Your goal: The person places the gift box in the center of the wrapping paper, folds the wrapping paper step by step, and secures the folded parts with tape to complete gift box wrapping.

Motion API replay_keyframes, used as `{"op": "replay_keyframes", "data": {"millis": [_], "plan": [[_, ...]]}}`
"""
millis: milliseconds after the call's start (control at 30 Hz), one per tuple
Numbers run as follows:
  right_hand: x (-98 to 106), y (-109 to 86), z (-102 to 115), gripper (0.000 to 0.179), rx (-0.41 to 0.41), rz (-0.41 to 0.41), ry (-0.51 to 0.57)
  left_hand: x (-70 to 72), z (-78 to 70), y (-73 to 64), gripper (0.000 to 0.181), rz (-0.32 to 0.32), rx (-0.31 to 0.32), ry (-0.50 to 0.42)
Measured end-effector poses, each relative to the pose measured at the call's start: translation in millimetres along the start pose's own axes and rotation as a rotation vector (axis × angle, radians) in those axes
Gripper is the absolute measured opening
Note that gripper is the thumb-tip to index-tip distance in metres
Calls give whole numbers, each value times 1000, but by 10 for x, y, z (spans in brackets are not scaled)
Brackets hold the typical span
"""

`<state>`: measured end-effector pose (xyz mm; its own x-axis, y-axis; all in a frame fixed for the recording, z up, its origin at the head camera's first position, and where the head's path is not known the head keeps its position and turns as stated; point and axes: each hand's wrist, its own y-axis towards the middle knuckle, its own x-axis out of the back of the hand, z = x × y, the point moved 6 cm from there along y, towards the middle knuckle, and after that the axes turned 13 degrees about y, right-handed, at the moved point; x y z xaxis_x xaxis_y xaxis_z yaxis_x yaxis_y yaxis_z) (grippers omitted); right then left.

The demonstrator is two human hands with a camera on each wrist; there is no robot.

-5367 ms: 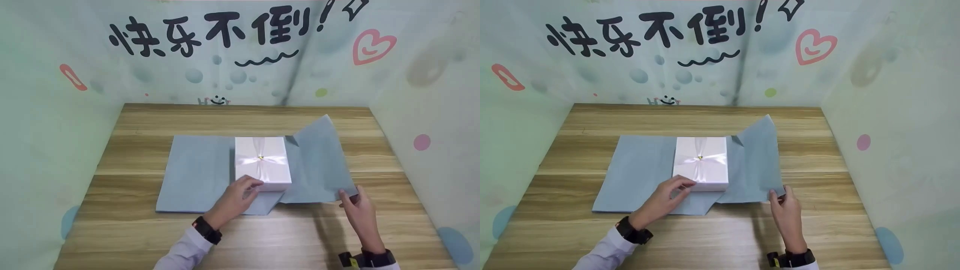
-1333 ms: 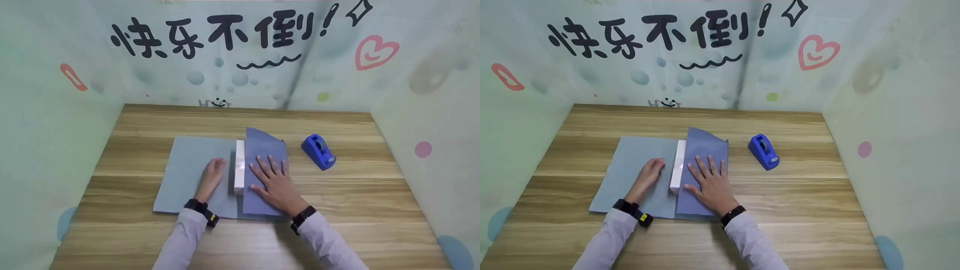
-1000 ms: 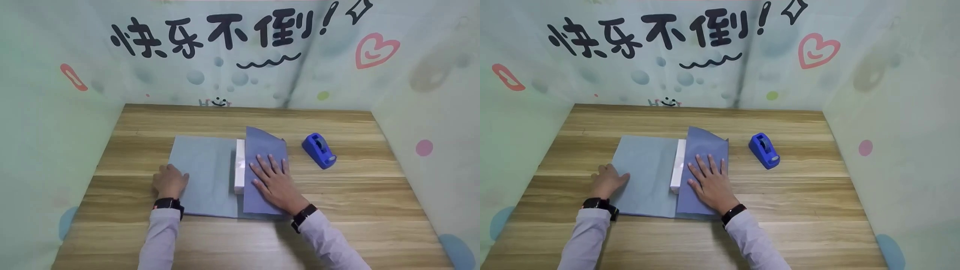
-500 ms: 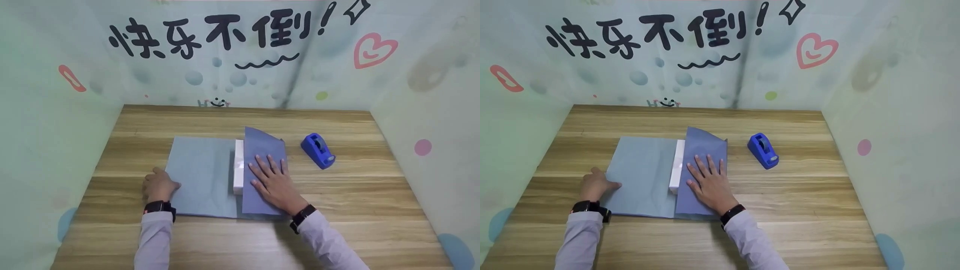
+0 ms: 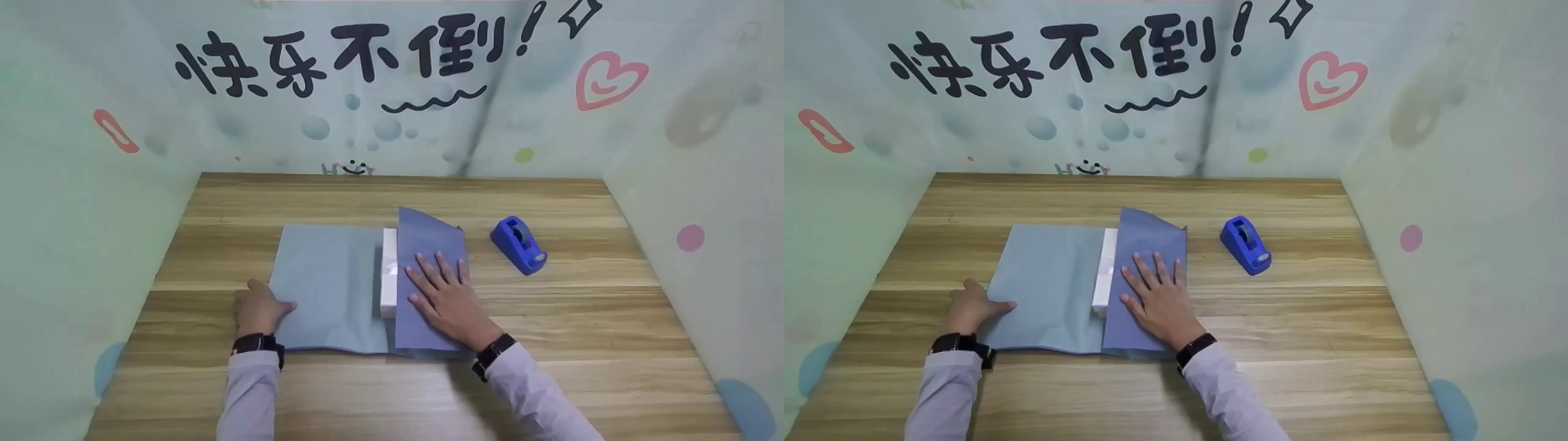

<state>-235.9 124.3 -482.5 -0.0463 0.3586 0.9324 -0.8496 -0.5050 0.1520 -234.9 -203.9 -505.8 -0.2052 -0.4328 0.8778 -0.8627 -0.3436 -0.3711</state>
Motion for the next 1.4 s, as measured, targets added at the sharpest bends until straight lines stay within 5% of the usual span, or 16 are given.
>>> {"op": "replay_keyframes", "data": {"millis": [167, 367, 633, 833, 1133, 1233, 1400], "plan": [[0, 11, 2, 52, 0, 2, 12, 17, 34, -11, 68, 63, -10, 51], [-1, 15, 15, 52, 1, 8, 25, 239, -27, -111, 48, 26, -166, 44], [5, 24, 21, 53, 11, 12, 13, 778, -418, -414, 29, -11, -441, -88], [14, 29, 21, 53, 10, 15, 6, 961, -811, -641, 29, -27, -622, -166], [-1, 47, 32, 52, 23, 11, -4, 796, -1462, -832, 20, -26, -735, -381], [4, 42, 29, 49, 28, 4, -21, 635, -1669, -857, 19, 25, -742, -580], [17, 16, 15, 45, 38, -7, -57, 249, -1885, -836, 18, 213, -672, -1001]]}}
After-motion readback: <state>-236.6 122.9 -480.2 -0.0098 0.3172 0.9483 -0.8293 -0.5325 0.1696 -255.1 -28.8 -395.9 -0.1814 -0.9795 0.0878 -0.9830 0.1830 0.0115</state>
